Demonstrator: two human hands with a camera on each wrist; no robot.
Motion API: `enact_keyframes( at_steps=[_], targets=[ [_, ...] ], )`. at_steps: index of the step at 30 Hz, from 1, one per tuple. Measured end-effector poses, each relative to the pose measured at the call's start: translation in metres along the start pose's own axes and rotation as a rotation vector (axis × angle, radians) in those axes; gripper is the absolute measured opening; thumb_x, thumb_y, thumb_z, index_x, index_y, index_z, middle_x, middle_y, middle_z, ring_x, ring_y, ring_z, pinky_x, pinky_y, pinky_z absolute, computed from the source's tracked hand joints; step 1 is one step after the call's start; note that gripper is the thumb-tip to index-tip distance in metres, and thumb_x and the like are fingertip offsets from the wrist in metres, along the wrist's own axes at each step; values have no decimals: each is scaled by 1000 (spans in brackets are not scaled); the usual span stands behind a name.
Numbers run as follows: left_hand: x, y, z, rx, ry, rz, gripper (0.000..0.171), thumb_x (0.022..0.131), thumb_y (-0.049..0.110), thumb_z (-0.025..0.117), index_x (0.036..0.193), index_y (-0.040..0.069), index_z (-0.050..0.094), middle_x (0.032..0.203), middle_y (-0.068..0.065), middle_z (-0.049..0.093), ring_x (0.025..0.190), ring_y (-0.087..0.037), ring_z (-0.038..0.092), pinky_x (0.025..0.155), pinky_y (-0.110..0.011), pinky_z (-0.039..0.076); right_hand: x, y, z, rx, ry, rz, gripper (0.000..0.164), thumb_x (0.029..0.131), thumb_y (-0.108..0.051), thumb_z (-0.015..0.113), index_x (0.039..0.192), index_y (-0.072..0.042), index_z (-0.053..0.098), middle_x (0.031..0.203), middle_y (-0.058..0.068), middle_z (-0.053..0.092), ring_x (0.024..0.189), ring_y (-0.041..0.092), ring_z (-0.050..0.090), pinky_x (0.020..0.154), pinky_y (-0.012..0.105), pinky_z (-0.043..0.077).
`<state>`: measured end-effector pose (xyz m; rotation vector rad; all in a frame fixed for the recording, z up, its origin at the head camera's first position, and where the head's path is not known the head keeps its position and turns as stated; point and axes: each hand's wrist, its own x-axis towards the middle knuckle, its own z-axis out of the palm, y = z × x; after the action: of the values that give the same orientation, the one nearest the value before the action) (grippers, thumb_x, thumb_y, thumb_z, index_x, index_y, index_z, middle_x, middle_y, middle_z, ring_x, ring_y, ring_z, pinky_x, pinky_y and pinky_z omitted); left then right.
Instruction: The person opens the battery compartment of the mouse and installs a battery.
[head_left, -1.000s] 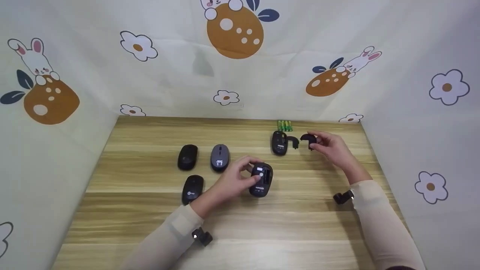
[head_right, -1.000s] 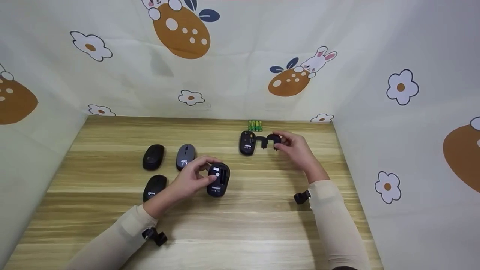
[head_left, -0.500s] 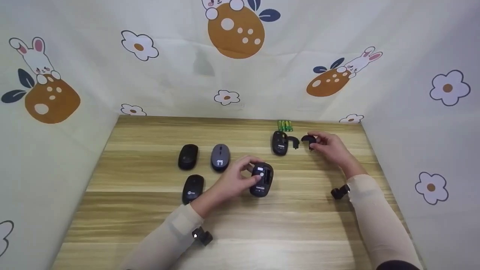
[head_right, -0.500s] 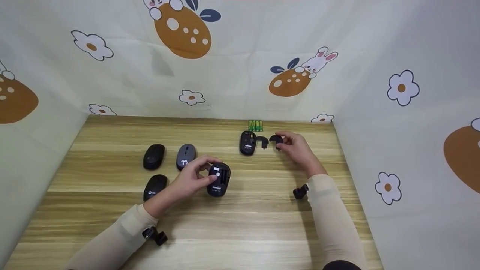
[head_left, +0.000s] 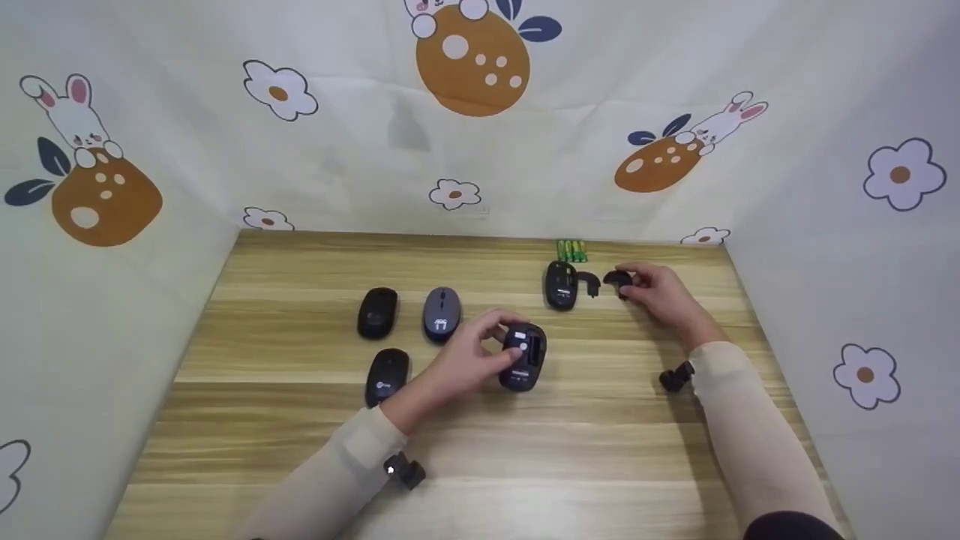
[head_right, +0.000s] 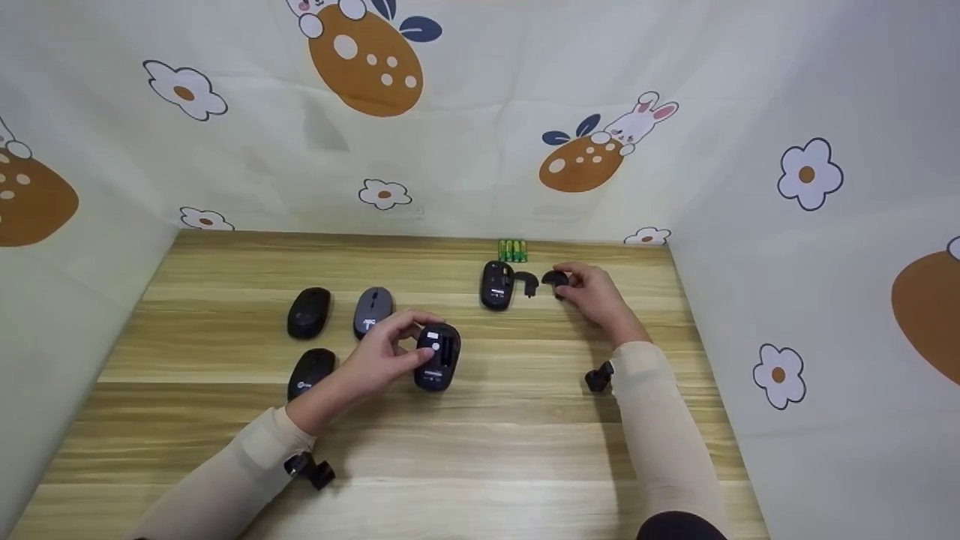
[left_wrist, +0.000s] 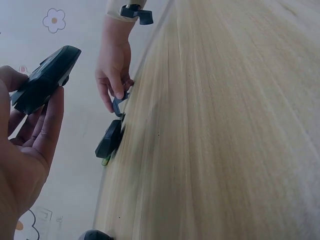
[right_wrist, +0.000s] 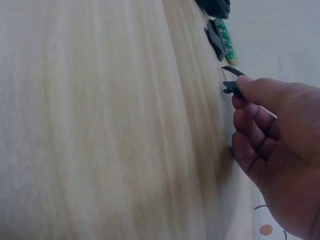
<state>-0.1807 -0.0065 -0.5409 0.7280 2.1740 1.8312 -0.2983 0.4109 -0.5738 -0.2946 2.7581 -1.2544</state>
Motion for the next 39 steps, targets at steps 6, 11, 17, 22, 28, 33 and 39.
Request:
enact_keyframes(
  at_steps=[6,11,17,22,28,33,39],
  targets=[
    [0,1,-1,5,6,-14,43,98,6,80,139,13,71,127,-4,68,106,-23,68,71,-33,65,2,2,0,-40,-12,-13,41,103,-2,76,144,-1,71,105,17,69,92,23,60,76,21,48],
    [-1,3,-1,6,11,-26,44,97,6,80,140,13,71,130,-4,68,108,-23,67,75,-35,66,3,5,0,-38,-6,-3,38,103,-1,76,141,2,72,111,20,70,96,25,61,78,20,49],
    [0,2,-1,-10,17,-13,43,97,5,80,139,12,71,130,-5,68,108,-28,68,72,-33,66,5,7,1,-47,13,-7,36,101,-2,78,136,6,72,114,24,71,94,20,63,78,19,50],
    [1,0,-2,-43,14,12,41,99,3,79,138,9,71,130,-9,67,107,-36,69,70,-33,67,6,9,1,-48,16,2,36,101,-2,78,135,9,71,118,26,72,94,18,64,80,18,50],
    [0,1,-3,-40,18,-6,42,98,4,79,139,11,71,130,-8,68,108,-35,69,73,-35,68,6,8,0,-37,6,32,36,103,-4,77,136,8,70,120,26,73,96,21,64,80,19,50],
    [0,1,-4,-39,21,-15,45,97,3,79,140,13,71,131,-8,68,110,-36,69,74,-36,68,6,8,0,-17,10,56,35,104,-6,76,136,7,70,120,24,73,96,22,63,79,20,50],
    [1,1,-4,-45,19,-15,45,97,1,79,140,13,71,133,-8,67,111,-39,68,73,-37,68,5,6,1,5,19,60,33,104,-8,76,134,5,71,117,21,72,95,23,62,77,20,51]
  ],
)
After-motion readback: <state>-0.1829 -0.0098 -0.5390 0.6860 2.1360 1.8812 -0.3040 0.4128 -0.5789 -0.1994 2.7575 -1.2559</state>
